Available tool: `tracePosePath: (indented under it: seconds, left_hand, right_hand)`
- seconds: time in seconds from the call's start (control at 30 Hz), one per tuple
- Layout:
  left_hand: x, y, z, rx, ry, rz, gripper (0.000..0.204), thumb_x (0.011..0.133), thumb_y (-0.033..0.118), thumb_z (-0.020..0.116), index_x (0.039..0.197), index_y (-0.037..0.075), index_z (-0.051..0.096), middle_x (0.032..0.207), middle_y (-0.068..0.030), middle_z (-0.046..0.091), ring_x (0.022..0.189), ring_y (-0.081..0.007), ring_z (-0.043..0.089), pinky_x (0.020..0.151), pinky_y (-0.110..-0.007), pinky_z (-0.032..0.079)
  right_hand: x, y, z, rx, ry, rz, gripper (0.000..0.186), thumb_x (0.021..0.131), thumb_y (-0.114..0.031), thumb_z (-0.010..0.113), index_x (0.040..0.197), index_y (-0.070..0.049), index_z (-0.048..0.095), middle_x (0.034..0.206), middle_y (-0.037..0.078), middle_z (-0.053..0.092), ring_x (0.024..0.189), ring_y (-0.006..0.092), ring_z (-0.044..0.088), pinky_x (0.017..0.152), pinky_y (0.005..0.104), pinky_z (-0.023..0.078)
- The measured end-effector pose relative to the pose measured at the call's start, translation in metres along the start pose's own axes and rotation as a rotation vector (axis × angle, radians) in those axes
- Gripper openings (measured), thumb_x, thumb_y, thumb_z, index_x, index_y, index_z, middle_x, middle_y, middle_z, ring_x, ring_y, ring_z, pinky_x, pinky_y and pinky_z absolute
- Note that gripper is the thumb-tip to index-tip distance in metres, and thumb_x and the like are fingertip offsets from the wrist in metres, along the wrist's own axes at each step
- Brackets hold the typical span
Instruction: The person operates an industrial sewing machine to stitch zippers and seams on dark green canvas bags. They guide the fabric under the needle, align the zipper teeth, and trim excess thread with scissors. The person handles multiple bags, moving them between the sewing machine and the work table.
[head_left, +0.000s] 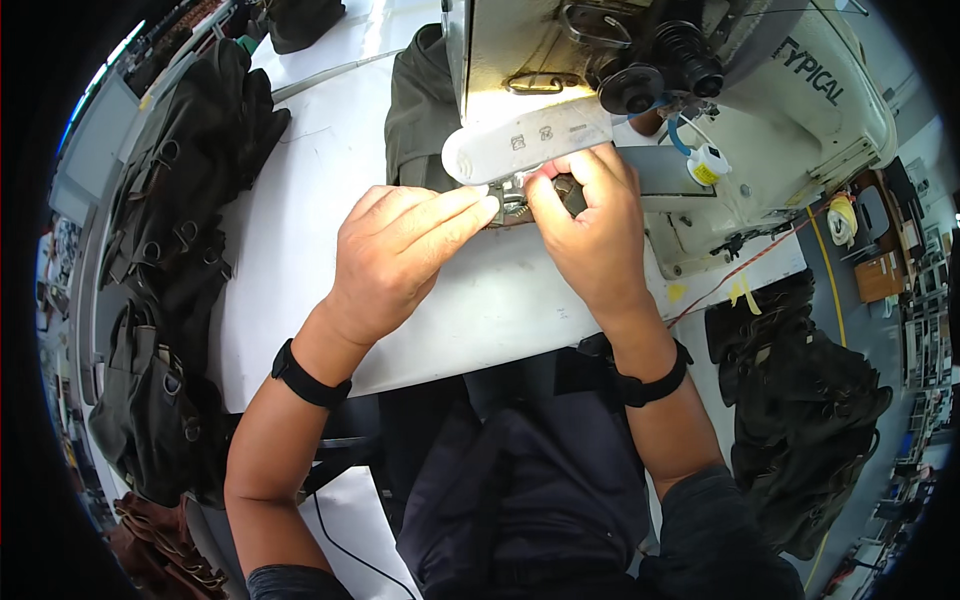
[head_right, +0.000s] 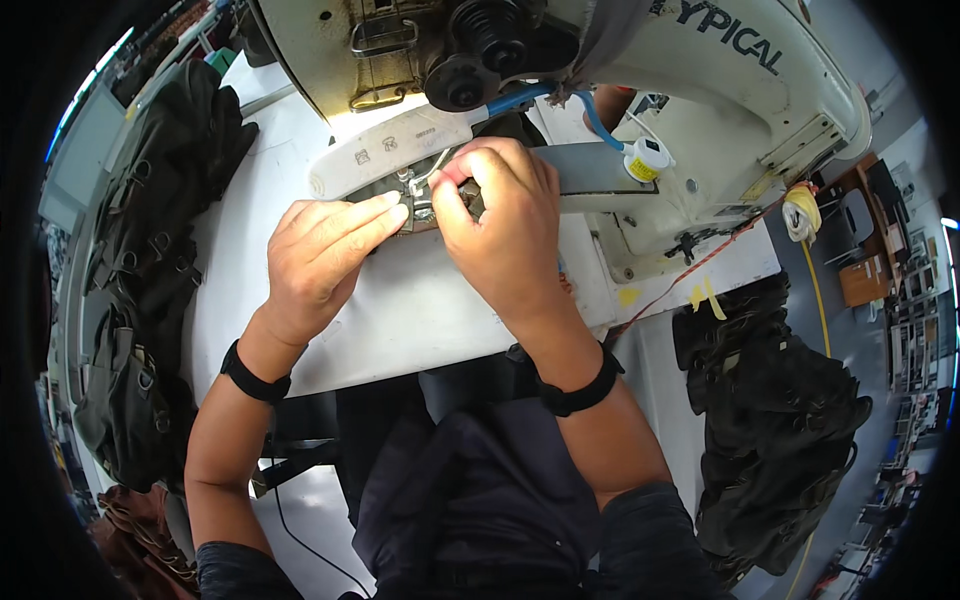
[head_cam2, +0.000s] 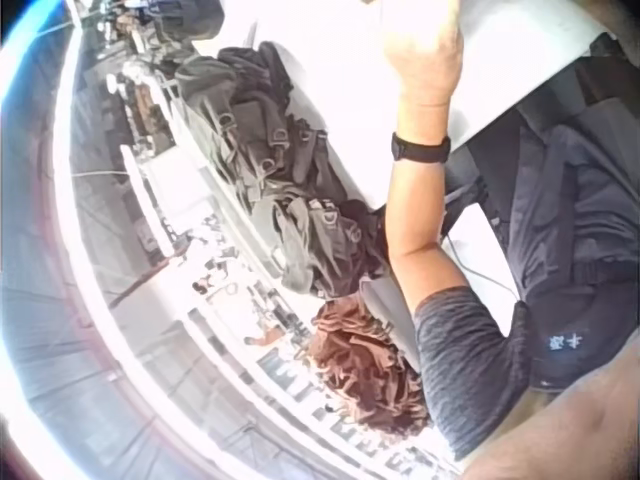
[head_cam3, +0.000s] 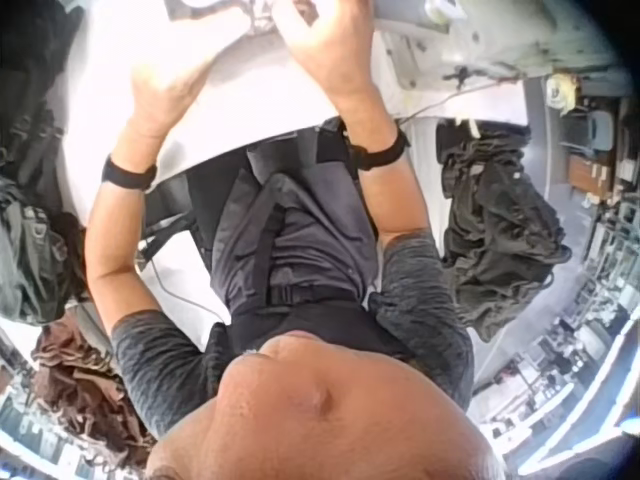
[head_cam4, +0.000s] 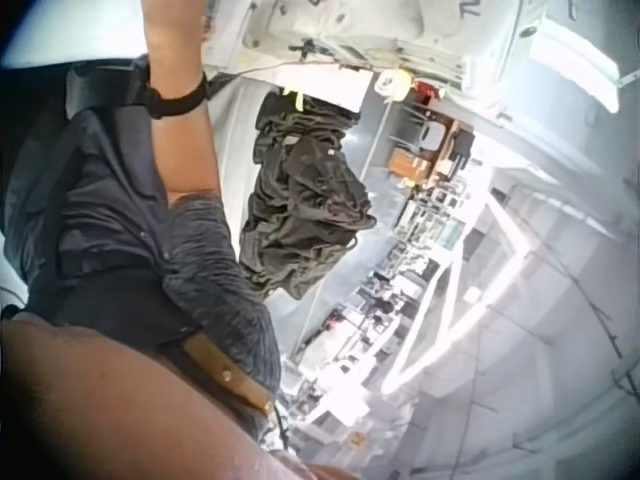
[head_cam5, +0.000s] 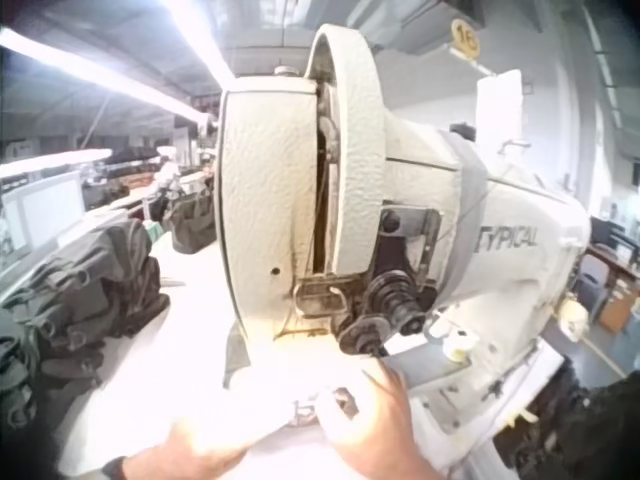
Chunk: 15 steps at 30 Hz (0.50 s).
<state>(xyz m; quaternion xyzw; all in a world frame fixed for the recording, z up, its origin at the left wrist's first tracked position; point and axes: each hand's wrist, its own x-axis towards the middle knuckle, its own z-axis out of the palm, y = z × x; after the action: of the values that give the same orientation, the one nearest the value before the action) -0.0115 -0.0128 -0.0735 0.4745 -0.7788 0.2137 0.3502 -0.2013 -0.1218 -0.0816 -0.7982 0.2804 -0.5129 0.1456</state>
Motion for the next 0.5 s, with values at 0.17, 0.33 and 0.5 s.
tracePosePath:
  seconds: [0.17,0.33,0.5]
  left_hand:
    - [0.0002,0.0012,0.0003,0.031,-0.009,0.005,0.041,0.077,-0.005,0.072,0.114,0.009,0.079,0.116,-0.0056,0.079,0.09,-0.0217,0.072,0.078,-0.033,0.051]
    - [0.0033,-0.0002,0.0015,0.022,-0.022,0.008,0.042,0.077,-0.007,0.071,0.114,0.009,0.078,0.116,-0.0057,0.079,0.092,-0.0224,0.072,0.079,-0.033,0.052]
    - [0.003,-0.0022,0.0029,0.006,0.0,-0.009,0.038,0.078,-0.008,0.074,0.112,0.009,0.078,0.115,-0.0055,0.079,0.093,-0.0224,0.074,0.08,-0.033,0.053]
  right_hand:
    - [0.0016,-0.0001,0.0014,-0.01,-0.003,0.02,0.008,0.086,-0.009,0.074,0.088,-0.01,0.066,0.098,0.003,0.068,0.098,0.0262,0.065,0.097,0.0422,0.043]
    - [0.0013,0.0007,0.0025,-0.029,0.005,0.055,0.008,0.087,-0.011,0.075,0.088,-0.009,0.067,0.099,0.004,0.069,0.099,0.0276,0.064,0.097,0.0428,0.042]
    - [0.0022,0.0002,0.0049,-0.021,0.017,0.069,0.008,0.087,-0.012,0.075,0.086,-0.009,0.067,0.099,0.005,0.069,0.099,0.0284,0.064,0.096,0.0426,0.042]
